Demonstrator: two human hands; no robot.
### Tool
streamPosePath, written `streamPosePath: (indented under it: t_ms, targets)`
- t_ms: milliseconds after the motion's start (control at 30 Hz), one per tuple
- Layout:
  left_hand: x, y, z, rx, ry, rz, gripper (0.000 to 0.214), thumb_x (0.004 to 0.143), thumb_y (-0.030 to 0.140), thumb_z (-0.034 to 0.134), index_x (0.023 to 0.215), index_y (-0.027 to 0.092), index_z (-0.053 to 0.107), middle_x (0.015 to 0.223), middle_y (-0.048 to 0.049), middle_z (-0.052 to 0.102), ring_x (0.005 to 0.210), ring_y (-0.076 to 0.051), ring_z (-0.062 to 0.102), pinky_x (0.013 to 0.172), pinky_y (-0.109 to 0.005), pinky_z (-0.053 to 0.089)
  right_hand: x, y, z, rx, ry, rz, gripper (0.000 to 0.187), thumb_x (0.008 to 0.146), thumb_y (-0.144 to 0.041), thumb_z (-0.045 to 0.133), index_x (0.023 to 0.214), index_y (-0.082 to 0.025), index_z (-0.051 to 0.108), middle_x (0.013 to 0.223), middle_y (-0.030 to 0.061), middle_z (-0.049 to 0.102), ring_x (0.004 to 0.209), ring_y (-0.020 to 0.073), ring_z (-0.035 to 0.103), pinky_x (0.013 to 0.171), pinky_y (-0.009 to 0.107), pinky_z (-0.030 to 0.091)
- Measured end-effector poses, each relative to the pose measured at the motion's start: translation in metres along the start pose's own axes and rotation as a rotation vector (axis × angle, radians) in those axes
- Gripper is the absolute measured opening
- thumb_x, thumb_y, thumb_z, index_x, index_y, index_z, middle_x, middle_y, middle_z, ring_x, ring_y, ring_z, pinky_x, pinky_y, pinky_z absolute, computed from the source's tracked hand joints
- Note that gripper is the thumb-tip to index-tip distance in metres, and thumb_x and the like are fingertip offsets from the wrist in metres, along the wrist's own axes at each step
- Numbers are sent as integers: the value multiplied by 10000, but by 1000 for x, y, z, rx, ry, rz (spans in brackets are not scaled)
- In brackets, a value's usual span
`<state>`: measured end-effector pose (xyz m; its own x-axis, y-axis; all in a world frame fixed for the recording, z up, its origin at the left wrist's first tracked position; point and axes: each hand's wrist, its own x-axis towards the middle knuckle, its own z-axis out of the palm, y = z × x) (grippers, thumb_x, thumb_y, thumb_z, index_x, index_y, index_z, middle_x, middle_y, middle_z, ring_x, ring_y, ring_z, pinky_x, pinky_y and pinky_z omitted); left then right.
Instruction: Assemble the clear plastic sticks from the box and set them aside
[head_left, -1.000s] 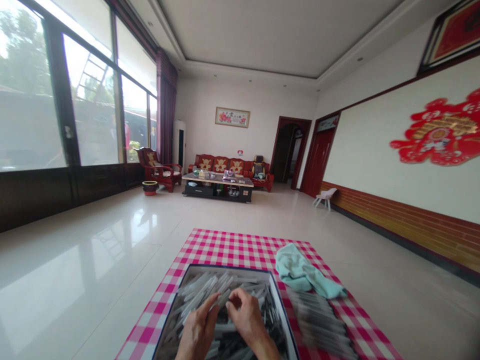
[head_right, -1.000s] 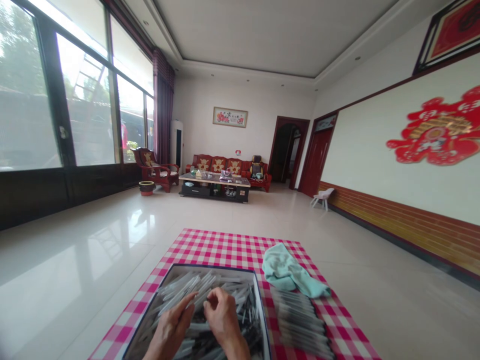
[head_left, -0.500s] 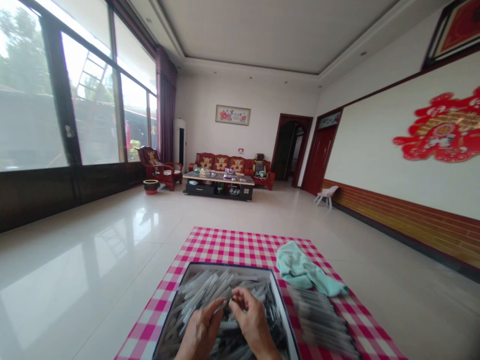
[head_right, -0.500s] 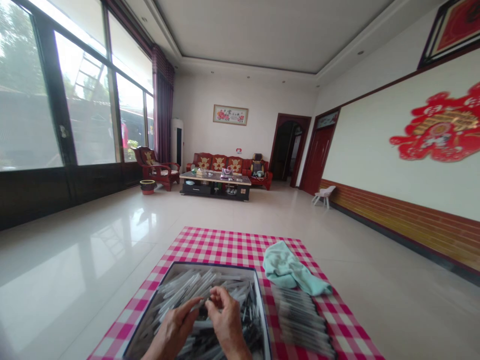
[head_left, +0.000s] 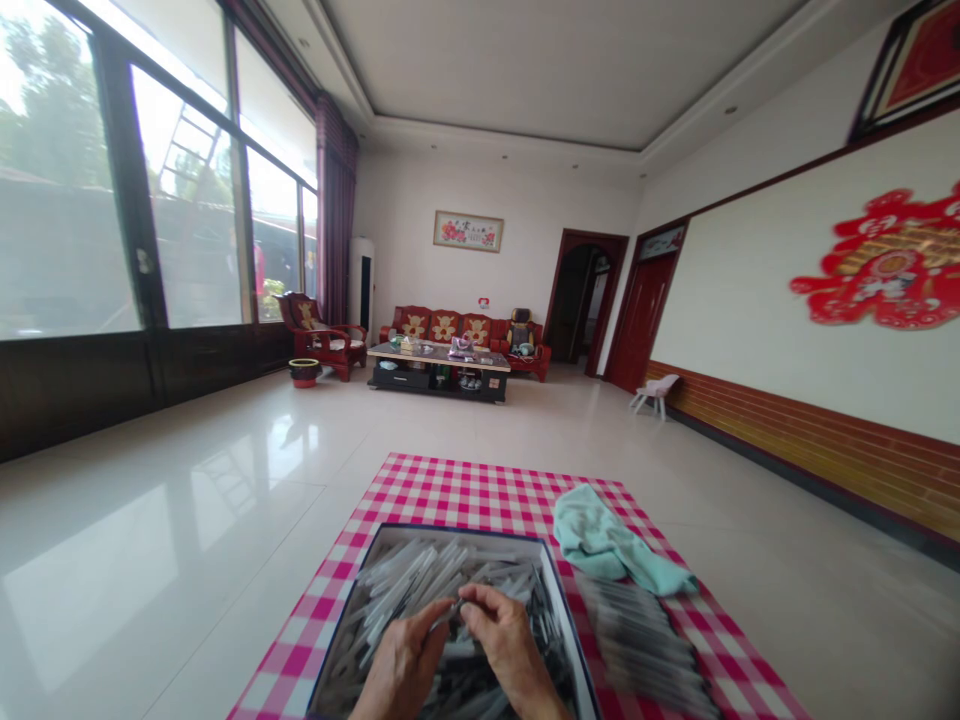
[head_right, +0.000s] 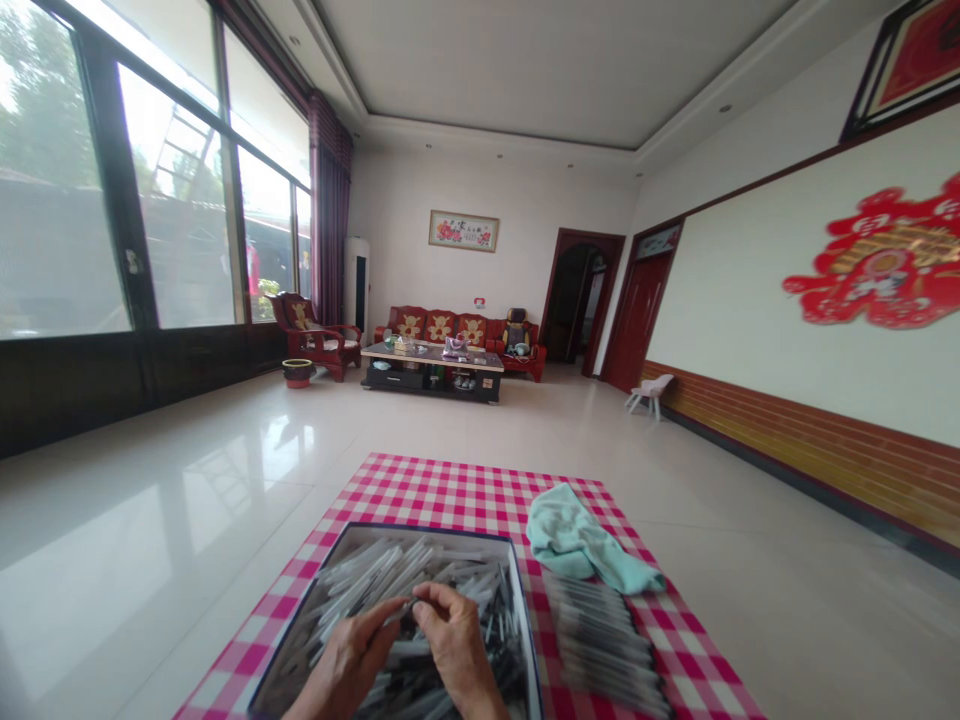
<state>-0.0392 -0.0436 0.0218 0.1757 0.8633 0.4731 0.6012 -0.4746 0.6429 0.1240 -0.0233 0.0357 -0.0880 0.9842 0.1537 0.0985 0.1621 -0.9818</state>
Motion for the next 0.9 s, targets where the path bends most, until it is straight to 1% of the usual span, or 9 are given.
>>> streamPosePath:
  t_ms: [233,367,500,700,800,900]
  targets:
    - [0,4,-1,-13,-80,-44,350,900,282,401,1104,204,674,676,0,718,567,-137,642,547,-205,448,-1,1,1,-8,-42,-8,233,737,-305,628,898,-174,733,780,46,718,710,206,630,629,271,479]
    - [0,6,-3,-32,-132,-59,337,904,287,391,1074,204,670,682,2,702,579,-133,623,549,-205,418,-2,-1,0,-20,-49,-5,229,740,-310,633,892,-172,736,790,51,721,723,210,631,648,276,480]
    - [2,7,-4,-40,-163,-66,307,912,298,375,955,202,664,639,21,642,567,-119,567,541,-203,371,-4,-1,0,-23,-62,-24,221,740,-305,640,883,-170,740,812,59,724,751,216,631,681,280,478]
    - [1,4,0,-52,-177,-90,333,926,349,357,737,189,579,571,48,492,533,-95,425,523,-211,298,-5,0,-1,12,-78,-1,236,772,-319,611,904,-163,729,669,28,652,631,172,565,597,261,441]
    - [1,2,2,-48,-170,-97,345,925,361,357,690,188,541,557,54,445,523,-92,384,520,-219,279,-5,-1,0,63,-90,20,228,755,-333,642,878,-158,721,646,14,622,607,152,533,578,249,419]
    - [1,3,1,-51,-168,-92,352,922,368,359,675,189,535,550,51,433,520,-93,385,520,-223,274,-5,-4,0,118,-116,43,256,748,-389,666,846,-156,708,598,-7,585,569,135,502,553,238,399]
